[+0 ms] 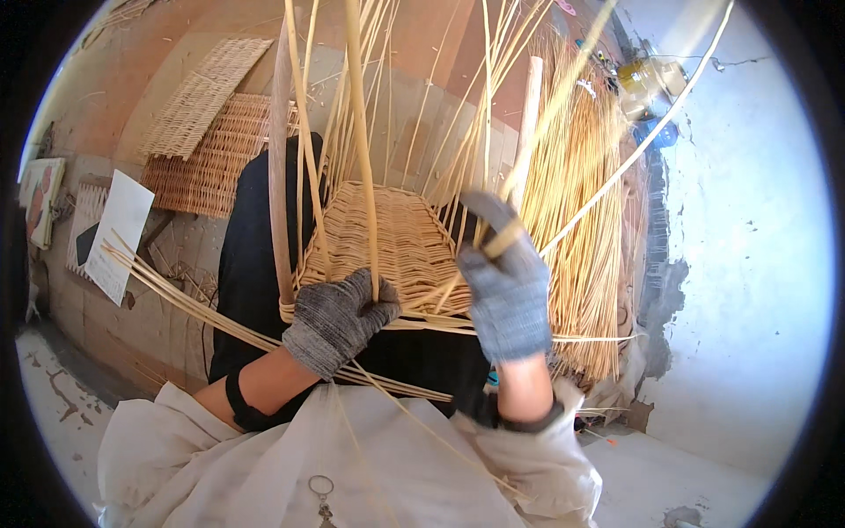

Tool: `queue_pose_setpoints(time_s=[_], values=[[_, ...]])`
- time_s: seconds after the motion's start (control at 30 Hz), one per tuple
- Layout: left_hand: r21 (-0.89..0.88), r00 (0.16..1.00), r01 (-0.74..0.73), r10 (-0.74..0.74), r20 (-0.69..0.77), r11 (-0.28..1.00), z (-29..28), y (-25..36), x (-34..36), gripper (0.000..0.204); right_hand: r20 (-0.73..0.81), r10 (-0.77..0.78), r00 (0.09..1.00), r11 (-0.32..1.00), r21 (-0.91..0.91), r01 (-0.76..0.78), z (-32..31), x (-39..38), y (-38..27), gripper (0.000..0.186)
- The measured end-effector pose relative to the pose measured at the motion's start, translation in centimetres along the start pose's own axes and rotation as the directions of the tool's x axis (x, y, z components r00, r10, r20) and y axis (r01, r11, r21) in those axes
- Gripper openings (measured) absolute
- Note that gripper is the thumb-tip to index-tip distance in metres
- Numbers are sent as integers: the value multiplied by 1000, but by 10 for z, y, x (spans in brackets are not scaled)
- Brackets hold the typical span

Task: The person weaves a basket by hand, interlacing thin wooden strips through vertical stakes and pressing them into place. They continue building the structure by alternating the strips over and under the rods and securing the edges.

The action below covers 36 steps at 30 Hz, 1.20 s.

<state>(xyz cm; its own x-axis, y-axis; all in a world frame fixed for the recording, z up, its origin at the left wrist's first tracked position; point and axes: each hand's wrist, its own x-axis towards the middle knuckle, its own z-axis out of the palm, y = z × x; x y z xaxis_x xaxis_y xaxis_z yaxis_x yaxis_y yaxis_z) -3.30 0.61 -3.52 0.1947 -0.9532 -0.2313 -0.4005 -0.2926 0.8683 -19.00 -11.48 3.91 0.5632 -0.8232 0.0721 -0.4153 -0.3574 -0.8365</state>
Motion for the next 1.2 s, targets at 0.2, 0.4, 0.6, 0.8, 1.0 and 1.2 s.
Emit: queue_pose_setpoints(time_s=[0.2,0.4,0.6,0.8,1.0,1.2], values=[[-1,984,-56,55,-171,998,9,-3,-1,21,-4,44,999,921,-386,-43,55,58,-66,71],[-20,987,-5,1,-163,1000,5,-4,1,24,-82,-74,994,983,164,87,33,-12,-72,77],[-46,999,9,-11,-52,999,-7,-3,6,25,67,-205,976,647,-739,187,38,-60,15,65],[94,975,167,-151,-163,981,-17,28,25,52,71,-581,811,473,-781,407,41,-40,52,44],[279,920,348,-268,-287,895,-24,72,38,68,13,-375,927,568,-787,241,46,-23,48,33],[291,962,24,57,-268,956,-17,76,11,64,-77,-354,932,671,-715,195,51,-40,46,39]])
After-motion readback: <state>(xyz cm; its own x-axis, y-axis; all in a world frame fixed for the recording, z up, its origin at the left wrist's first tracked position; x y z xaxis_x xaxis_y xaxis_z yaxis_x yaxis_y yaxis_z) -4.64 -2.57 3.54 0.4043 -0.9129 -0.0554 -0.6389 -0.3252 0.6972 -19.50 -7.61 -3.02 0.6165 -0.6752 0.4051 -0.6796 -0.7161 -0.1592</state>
